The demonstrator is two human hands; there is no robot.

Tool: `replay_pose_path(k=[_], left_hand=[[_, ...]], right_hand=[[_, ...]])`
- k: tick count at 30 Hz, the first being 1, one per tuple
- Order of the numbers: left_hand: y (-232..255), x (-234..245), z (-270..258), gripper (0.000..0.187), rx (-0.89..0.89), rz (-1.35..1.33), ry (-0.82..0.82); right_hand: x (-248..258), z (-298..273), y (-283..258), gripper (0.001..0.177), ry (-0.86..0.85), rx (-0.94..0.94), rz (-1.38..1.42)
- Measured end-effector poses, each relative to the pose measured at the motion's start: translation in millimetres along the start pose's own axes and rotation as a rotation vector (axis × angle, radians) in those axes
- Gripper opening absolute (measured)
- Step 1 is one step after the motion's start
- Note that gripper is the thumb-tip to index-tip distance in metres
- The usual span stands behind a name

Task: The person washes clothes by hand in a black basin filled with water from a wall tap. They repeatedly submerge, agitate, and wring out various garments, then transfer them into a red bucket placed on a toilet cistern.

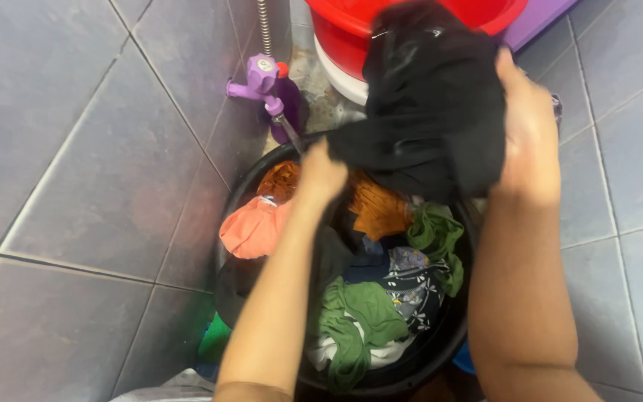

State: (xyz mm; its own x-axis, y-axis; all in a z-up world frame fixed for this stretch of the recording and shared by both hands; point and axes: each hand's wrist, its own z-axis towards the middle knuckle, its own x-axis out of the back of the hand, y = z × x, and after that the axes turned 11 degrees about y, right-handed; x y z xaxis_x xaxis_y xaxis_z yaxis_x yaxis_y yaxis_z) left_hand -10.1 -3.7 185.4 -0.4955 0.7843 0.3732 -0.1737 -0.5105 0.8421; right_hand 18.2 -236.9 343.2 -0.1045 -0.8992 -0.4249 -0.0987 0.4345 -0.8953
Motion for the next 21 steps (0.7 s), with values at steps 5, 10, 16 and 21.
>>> replay_pose_path(k=[5,10,16,21], left_hand=[[75.2,25.2,62.1,0.049,-0.107,-0.426,-0.043],[69.5,-4.5,35.7,0.083,-0.228,0.054,-0.072],[-76.3,-28.4,-76.1,0.080,0.246,0.906,-0.618],[-135.0,-60.9,-95.8,0.096,0.246,1.093,-0.783]], right_hand=[[79.7,9.8,91.5,0.052,0.087,-0.098,-0.136],[131.3,21.3,192.8,0.057,0.292,0.048,-0.528],[98.9,-8.7,285.0,0.066,0.089,0.471,-1.381],[67.4,-0.3,338.1,0.072,-0.151,0.036,-1.850]])
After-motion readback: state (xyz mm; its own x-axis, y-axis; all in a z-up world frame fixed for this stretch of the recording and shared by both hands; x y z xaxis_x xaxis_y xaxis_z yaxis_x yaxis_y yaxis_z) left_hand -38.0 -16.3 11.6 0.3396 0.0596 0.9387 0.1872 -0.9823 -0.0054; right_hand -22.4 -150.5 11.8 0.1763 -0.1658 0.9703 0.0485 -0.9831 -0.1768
